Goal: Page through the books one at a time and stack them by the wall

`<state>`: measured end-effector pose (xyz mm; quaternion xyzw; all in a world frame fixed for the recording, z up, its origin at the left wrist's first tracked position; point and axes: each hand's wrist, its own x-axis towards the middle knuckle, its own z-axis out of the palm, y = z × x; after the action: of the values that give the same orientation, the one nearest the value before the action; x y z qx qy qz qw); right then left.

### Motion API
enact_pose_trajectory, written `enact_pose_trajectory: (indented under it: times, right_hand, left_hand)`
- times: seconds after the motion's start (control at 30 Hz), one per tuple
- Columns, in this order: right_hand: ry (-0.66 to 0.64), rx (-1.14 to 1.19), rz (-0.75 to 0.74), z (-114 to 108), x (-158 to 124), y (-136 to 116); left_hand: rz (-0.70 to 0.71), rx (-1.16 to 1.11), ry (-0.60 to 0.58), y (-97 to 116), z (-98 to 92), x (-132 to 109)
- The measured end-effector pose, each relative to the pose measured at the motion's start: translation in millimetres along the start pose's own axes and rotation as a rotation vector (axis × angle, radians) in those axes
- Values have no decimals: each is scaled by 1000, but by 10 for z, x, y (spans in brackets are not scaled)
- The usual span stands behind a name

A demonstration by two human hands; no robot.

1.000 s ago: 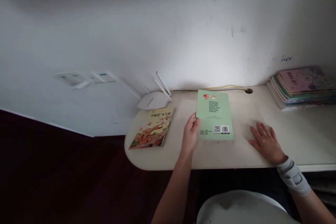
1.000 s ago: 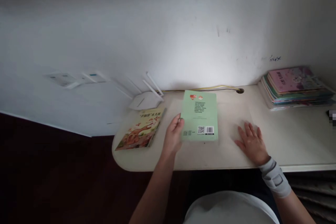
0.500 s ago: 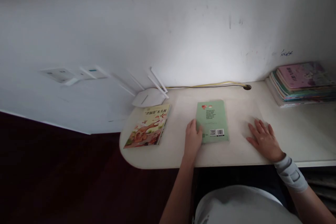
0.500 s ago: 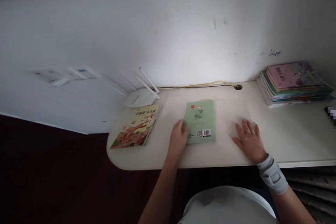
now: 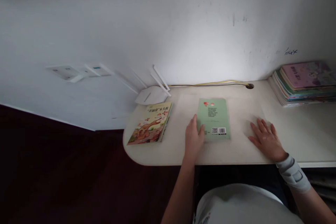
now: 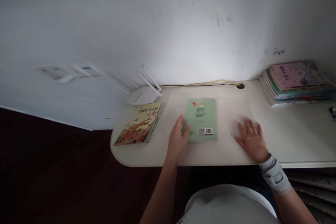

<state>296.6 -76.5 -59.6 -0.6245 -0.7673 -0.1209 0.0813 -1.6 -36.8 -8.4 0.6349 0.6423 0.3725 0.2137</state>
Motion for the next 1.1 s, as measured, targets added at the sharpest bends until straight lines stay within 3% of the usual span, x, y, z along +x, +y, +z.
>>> enact_pose_trajectory:
  times: [0.07,0.13,0.2,0.27,0.4,0.47,0.57,1.1]
  right_hand:
    - [-8,5,6,-20,4,-7]
    - [-19,11,9,-49,12,-18]
    - [-35,20,10,-75,23,-26]
    - [-51,38,17,-91,35,-31]
    - [-56,88,56,-98,53,-25]
    - [-55,103,63,-97,56,-19]
    - [-66,107,57,-94,58,-12]
    - [-16,186,67,8,71,34]
  left_hand:
    - [104,-258,-71,137,-32,-53]
    - [271,-367,-219,323,14,-110]
    - [434,-243,-303,521,155,-147]
    - [558,-5,-291,692,366,-158]
    - [725,351,-383,874,769,-155]
    - [747,453,-443,898,889,-178]
    - [715,537,-437,906,979,-241]
    - [641,604,-394,856,1142,-276]
